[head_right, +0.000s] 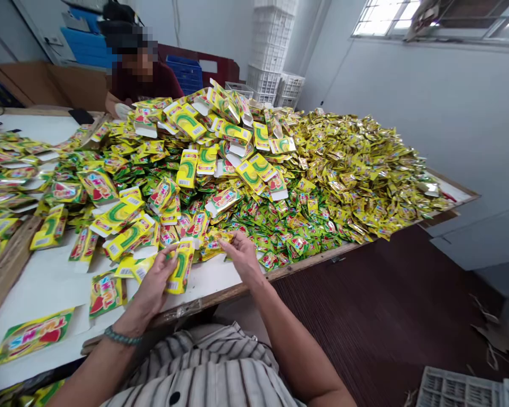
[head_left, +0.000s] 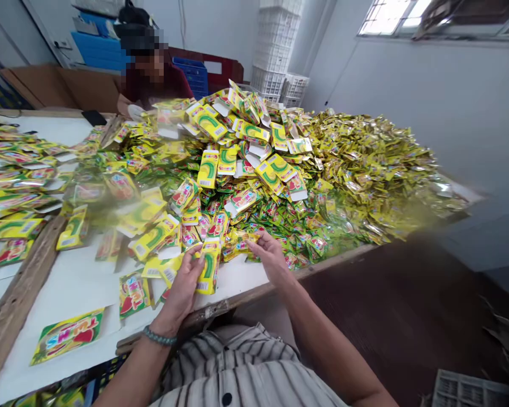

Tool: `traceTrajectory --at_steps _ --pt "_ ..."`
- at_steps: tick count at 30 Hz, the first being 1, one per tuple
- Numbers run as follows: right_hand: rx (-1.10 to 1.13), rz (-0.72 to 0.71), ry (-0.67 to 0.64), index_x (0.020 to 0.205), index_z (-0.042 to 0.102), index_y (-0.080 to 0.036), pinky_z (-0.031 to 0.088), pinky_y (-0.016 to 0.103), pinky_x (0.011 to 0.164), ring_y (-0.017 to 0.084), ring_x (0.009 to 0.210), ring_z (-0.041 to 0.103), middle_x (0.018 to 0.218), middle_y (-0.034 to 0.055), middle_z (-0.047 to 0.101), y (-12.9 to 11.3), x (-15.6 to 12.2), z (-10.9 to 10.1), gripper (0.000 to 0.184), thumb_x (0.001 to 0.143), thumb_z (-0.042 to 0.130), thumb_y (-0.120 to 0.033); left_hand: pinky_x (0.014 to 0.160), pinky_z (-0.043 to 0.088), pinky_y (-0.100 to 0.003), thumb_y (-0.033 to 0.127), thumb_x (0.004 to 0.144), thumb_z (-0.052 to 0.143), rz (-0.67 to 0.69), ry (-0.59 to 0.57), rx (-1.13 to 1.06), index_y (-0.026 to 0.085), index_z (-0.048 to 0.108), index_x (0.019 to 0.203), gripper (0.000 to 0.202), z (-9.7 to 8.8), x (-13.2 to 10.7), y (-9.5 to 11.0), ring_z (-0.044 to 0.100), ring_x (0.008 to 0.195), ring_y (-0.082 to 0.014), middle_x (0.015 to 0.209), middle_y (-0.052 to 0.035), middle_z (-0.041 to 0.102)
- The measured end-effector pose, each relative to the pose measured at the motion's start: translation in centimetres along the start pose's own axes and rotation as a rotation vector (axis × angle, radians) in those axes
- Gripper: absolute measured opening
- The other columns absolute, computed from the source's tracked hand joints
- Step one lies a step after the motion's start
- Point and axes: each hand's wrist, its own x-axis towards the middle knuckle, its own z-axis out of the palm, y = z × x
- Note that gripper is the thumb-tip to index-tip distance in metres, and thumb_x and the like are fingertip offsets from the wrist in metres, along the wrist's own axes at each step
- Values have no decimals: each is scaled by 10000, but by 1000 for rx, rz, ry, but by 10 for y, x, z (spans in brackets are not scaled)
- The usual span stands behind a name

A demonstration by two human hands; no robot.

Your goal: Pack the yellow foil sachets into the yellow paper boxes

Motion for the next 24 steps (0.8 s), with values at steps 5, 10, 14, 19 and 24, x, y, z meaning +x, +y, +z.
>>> traceTrajectory --at_steps 5,10,14,19,24 --pt "-127 -60 -93 864 611 -202 457 262 616 132 640 541 742 -8 614 18 -14 14 237 756 689 -398 612 549 -270 552 729 688 -86 -67 -126 159 628 1075 526 13 -14 6 692 769 -194 1009 -84 713" --pt "-362 -109 13 821 618 -198 440 254 591 132 623 524 716 -5 597 28 -21 22 164 805 622 -361 784 551 -359 410 637 812 -193 -332 -22 142 628 1052 527 23 -26 5 688 920 -276 1020 -108 724" --pt "-454 -143 157 811 586 -201 426 242 574 125 624 505 723 -2 580 31 -23 31 137 828 559 -335 797 544 -371 421 674 776 -78 -138 -17 192 525 1116 558 34 -16 -4 680 937 -255 1148 -108 672" --pt "-148 9 222 879 526 -204 467 243 556 122 601 538 755 -8 598 37 -20 39 199 777 587 -364 842 519 -389 498 720 710 230 224 397 187 413 1206 649 35 5 -20 646 957 -238 1176 -137 597" --pt "-58 82 302 870 500 -208 474 229 502 116 574 528 714 -23 566 38 -20 37 315 725 670 -430 900 467 -444 522 802 603 496 268 808 172 546 1166 508 29 4 -19 611 1022 -309 1171 -164 609"
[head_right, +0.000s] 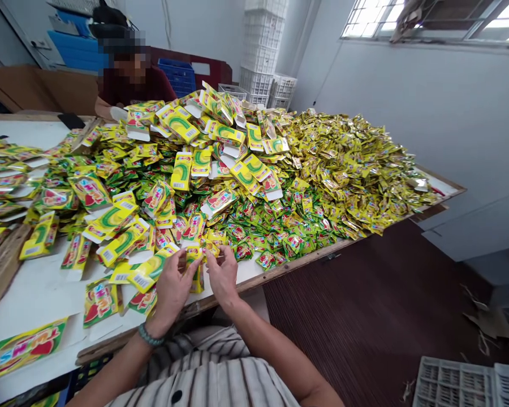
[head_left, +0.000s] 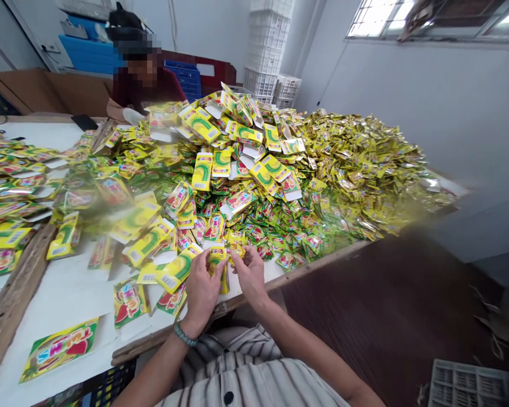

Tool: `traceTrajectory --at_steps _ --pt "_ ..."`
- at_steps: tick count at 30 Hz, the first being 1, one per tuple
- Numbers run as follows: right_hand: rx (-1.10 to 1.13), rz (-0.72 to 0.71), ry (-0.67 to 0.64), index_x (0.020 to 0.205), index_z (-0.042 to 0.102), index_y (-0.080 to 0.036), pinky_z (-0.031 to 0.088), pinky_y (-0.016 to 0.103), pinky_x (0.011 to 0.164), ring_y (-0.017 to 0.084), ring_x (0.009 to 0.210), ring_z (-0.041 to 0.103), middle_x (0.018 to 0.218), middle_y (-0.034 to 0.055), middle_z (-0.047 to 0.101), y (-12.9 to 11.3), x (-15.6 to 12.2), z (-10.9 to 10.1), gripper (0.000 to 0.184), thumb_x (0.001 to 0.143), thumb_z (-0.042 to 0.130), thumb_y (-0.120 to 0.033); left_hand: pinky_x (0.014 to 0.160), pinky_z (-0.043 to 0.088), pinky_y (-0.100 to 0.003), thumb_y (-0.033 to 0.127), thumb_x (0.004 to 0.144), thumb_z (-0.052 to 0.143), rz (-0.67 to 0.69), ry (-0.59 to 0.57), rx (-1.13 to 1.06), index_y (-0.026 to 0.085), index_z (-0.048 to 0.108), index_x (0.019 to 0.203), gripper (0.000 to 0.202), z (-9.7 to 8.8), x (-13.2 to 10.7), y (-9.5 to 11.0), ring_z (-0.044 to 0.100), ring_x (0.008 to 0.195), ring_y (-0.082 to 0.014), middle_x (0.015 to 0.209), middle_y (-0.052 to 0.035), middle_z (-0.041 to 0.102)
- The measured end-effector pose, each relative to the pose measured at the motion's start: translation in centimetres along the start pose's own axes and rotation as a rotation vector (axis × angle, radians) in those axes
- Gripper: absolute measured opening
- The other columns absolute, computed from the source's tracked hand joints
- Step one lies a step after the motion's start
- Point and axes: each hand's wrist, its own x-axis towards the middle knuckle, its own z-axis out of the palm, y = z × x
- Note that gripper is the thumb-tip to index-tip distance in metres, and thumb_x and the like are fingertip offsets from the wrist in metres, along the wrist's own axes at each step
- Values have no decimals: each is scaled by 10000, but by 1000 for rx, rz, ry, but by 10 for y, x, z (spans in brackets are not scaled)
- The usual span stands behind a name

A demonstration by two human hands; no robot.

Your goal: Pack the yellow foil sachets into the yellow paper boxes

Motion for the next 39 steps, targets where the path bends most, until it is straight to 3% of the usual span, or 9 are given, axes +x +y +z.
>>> traceTrajectory --at_steps 7,12,17,22,28,30,32,35,39 --pt "-47 -42 -98 855 590 -196 472 253 546 141 617 542 730 8 621 7 0 -13 276 737 667 -433 748 488 -378 434 750 670 -1 -266 76 226 686 960 296 -14 -9 -2 672 850 -330 877 -113 724" --pt "-166 -206 -148 872 621 -208 440 259 587 147 638 532 727 2 609 -5 15 -28 213 779 621 -400 837 488 -403 441 740 682 -77 -340 -36 242 653 1106 417 -27 -10 -12 666 921 -312 988 -77 733" --pt "-509 -417 -344 808 658 -211 407 258 619 152 660 520 703 -1 584 -23 24 -37 93 806 593 -277 941 480 -373 485 725 702 -174 -442 -345 187 645 1115 495 -40 -2 -13 636 1056 -270 1111 -74 710" --pt "-595 -455 -367 789 665 -202 382 246 617 141 651 510 686 -8 558 -31 18 -37 94 832 586 -228 965 486 -378 477 691 750 -256 -539 -416 186 667 1105 513 -50 1 -7 620 1117 -288 1183 -93 690" --pt "-655 -387 -604 839 696 -205 401 219 612 123 664 527 743 -13 567 -23 2 -42 60 782 702 -219 820 557 -364 428 617 818 -572 -732 -608 171 632 1114 590 -54 -5 1 705 903 -266 999 -80 749" --pt "-639 -353 -538 960 681 -212 422 220 626 126 683 547 797 -5 598 -20 4 -53 142 826 662 -258 753 565 -323 380 587 844 -662 -734 -664 173 618 1108 604 -52 -7 3 716 808 -234 911 -55 759" --pt "-694 -351 -333 1015 656 -205 437 235 658 143 728 565 833 14 620 -20 14 -67 168 881 590 -282 701 559 -281 320 535 873 -713 -663 -685 170 613 1082 624 -50 -7 7 711 749 -204 868 -34 757" --pt "-1022 -394 -54 1035 641 -185 434 291 757 200 853 561 924 72 625 -21 36 -85 190 866 602 -260 615 542 -251 284 469 892 -757 -567 -678 161 599 1079 688 -44 -4 12 687 647 -172 819 -17 750" --pt "-1339 -396 -122 998 638 -183 411 323 788 240 927 533 983 103 609 -13 51 -96 220 780 660 -161 629 533 -249 341 483 884 -728 -528 -706 160 572 1135 745 -38 -1 16 688 672 -174 809 -20 746"
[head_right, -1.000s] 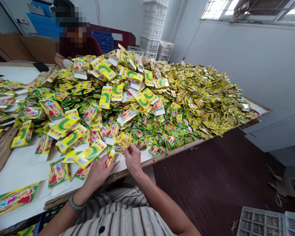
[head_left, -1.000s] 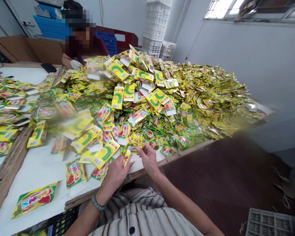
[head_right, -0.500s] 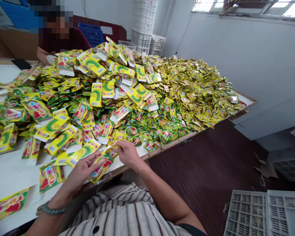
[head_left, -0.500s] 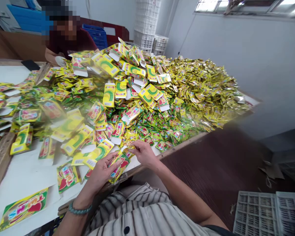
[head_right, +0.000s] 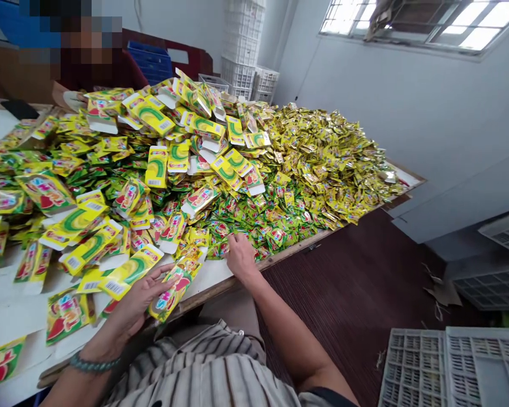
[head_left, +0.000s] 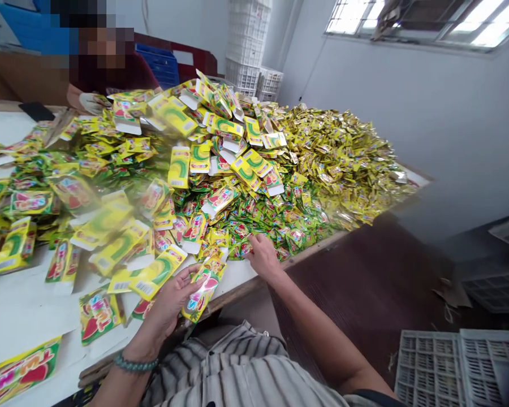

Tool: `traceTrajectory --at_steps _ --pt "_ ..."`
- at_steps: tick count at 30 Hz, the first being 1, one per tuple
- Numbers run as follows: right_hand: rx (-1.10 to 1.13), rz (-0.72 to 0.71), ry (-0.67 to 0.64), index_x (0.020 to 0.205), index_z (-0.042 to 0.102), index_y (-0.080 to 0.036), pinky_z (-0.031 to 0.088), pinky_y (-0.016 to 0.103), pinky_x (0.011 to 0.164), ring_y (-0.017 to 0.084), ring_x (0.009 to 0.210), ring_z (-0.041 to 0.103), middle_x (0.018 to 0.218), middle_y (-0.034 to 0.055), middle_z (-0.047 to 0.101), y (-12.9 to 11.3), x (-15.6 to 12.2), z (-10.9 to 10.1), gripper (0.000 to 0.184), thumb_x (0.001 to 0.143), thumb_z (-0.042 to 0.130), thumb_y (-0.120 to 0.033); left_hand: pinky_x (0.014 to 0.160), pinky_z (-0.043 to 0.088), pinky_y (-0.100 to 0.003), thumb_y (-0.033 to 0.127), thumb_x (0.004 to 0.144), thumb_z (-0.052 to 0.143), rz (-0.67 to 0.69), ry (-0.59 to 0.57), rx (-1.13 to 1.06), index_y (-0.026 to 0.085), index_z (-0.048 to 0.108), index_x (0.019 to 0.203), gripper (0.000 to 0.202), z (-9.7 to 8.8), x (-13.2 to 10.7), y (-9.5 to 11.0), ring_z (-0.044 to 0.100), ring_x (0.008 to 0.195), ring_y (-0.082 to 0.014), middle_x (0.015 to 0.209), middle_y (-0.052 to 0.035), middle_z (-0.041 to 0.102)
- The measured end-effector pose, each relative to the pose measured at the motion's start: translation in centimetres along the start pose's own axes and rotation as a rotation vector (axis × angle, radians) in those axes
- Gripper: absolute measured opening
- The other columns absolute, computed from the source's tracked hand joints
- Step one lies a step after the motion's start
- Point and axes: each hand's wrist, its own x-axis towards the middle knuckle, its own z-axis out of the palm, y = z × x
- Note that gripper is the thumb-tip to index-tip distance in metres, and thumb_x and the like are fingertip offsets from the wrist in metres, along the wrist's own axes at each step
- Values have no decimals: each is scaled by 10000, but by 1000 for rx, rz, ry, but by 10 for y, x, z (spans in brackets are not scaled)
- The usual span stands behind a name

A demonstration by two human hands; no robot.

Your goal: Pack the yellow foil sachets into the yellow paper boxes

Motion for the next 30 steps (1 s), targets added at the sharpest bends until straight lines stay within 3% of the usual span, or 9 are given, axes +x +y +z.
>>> traceTrajectory --at_steps 3,6,9,11,15,19,22,25,30 --pt "128 26 58 794 601 -192 398 298 745 209 847 521 858 68 588 5 -7 6 34 806 604 -160 656 534 -261 371 466 889 38 16 -6 160 586 1125 756 -1 -1 -1 698 732 -192 883 -39 749" --pt "392 67 193 717 514 -200 371 268 665 167 712 467 735 13 513 4 -12 2 144 846 562 -244 652 537 -277 382 474 889 34 13 -15 160 570 1169 797 -3 -1 -3 698 715 -194 905 -50 748" --pt "689 61 175 727 468 -211 312 234 546 126 572 369 637 -40 410 -12 -13 -7 210 883 526 -340 664 538 -281 397 480 891 28 2 -2 140 545 1217 854 -3 0 -5 696 696 -188 881 -57 753" --pt "771 -54 117 738 484 -210 301 227 529 116 553 366 634 -43 422 -28 -11 -10 206 890 524 -344 666 532 -272 416 508 882 39 -5 35 132 538 1241 858 -3 1 -6 697 703 -186 871 -57 756" --pt "655 -406 2 796 551 -200 376 235 629 135 661 497 731 6 560 -50 -10 -6 152 920 477 -246 688 531 -272 428 620 831 66 -113 77 147 555 1249 741 -6 -4 -5 701 731 -184 864 -45 758" --pt "575 -547 -81 819 593 -200 411 248 692 156 750 553 768 33 608 -60 -14 2 150 915 479 -191 718 544 -292 402 620 838 65 -177 56 153 614 1184 655 -13 -9 -5 705 752 -195 873 -44 761" --pt "651 -467 -94 832 624 -204 430 239 694 147 756 584 789 23 643 -68 -19 2 126 905 522 -203 683 548 -276 366 597 858 75 -147 6 154 637 1140 623 -14 -8 -6 707 736 -190 851 -38 764" --pt "731 -282 10 904 650 -210 451 248 688 153 767 607 868 26 681 -73 -24 0 86 861 625 -280 659 551 -263 349 620 848 101 -137 -42 159 632 1138 592 -13 -6 -6 701 670 -166 805 -24 762" --pt "636 -192 77 797 669 -209 434 271 674 160 709 581 750 16 670 -76 -34 -5 62 828 673 -262 701 559 -268 331 640 836 189 -146 -87 147 638 1115 546 -13 -3 -11 715 736 -182 869 -50 767"
